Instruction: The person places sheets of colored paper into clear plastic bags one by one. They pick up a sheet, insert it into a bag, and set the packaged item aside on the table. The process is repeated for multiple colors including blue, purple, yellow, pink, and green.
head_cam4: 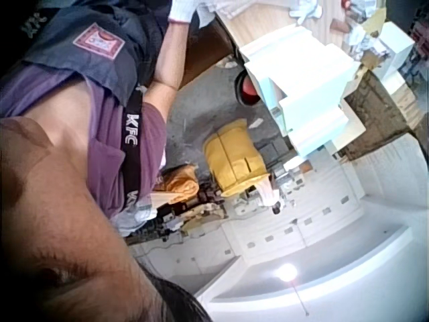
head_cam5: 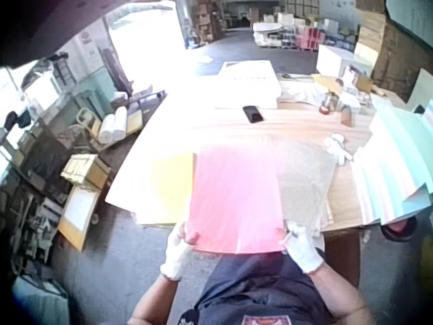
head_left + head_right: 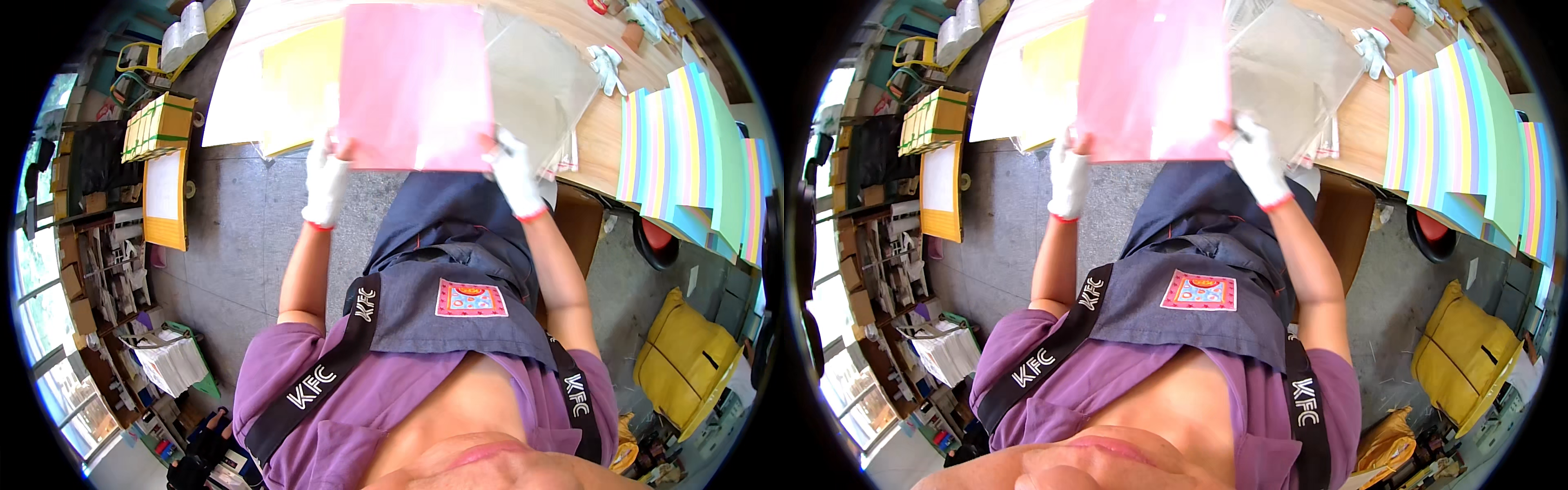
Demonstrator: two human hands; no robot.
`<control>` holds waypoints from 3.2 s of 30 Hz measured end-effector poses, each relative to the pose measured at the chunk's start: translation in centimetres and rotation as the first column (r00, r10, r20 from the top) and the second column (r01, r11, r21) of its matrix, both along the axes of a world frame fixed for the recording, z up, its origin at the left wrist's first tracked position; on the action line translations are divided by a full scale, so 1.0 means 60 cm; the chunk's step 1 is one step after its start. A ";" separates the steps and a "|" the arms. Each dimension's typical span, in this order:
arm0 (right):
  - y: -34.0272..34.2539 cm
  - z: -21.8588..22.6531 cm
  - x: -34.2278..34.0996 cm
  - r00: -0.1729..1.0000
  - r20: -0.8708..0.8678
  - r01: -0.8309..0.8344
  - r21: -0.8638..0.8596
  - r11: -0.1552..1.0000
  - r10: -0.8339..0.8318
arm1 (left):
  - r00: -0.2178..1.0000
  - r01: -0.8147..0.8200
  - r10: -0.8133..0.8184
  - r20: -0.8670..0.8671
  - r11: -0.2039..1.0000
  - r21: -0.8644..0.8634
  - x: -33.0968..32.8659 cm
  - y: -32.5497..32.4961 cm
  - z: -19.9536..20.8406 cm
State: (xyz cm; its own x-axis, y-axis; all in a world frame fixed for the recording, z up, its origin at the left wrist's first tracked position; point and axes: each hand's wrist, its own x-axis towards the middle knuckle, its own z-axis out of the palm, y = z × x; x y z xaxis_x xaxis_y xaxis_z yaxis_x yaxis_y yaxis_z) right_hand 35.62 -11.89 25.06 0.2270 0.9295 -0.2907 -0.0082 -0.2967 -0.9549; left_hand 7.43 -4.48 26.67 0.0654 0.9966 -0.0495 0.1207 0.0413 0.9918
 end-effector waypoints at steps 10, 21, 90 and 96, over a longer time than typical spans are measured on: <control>0.263 -0.128 -0.216 0.719 0.659 -0.388 0.119 0.914 0.220 | 0.839 -0.151 0.128 -0.529 0.988 -0.001 -0.224 0.182 -0.088; -0.017 -0.020 0.090 0.803 -0.537 -0.191 0.180 0.965 0.259 | 0.832 -0.286 0.278 -0.481 0.956 0.059 -0.233 0.160 -0.115; -0.351 -0.120 0.184 0.347 -0.751 0.713 -0.178 0.678 -0.562 | 0.622 0.751 -0.413 -0.665 0.554 0.358 0.360 0.080 -0.120; -0.355 -0.123 0.186 0.430 -0.750 0.680 -0.097 0.727 -0.503 | 0.755 0.539 -0.251 -0.606 0.763 0.355 0.350 0.053 -0.154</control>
State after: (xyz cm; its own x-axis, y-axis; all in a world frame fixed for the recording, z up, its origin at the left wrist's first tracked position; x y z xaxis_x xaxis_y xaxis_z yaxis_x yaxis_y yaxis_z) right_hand 46.75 -33.20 17.70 0.5571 0.6974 -0.4508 -0.7723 0.2354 -0.5901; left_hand 28.45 -1.28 17.43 0.5685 0.7738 0.2794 0.4837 -0.5891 0.6473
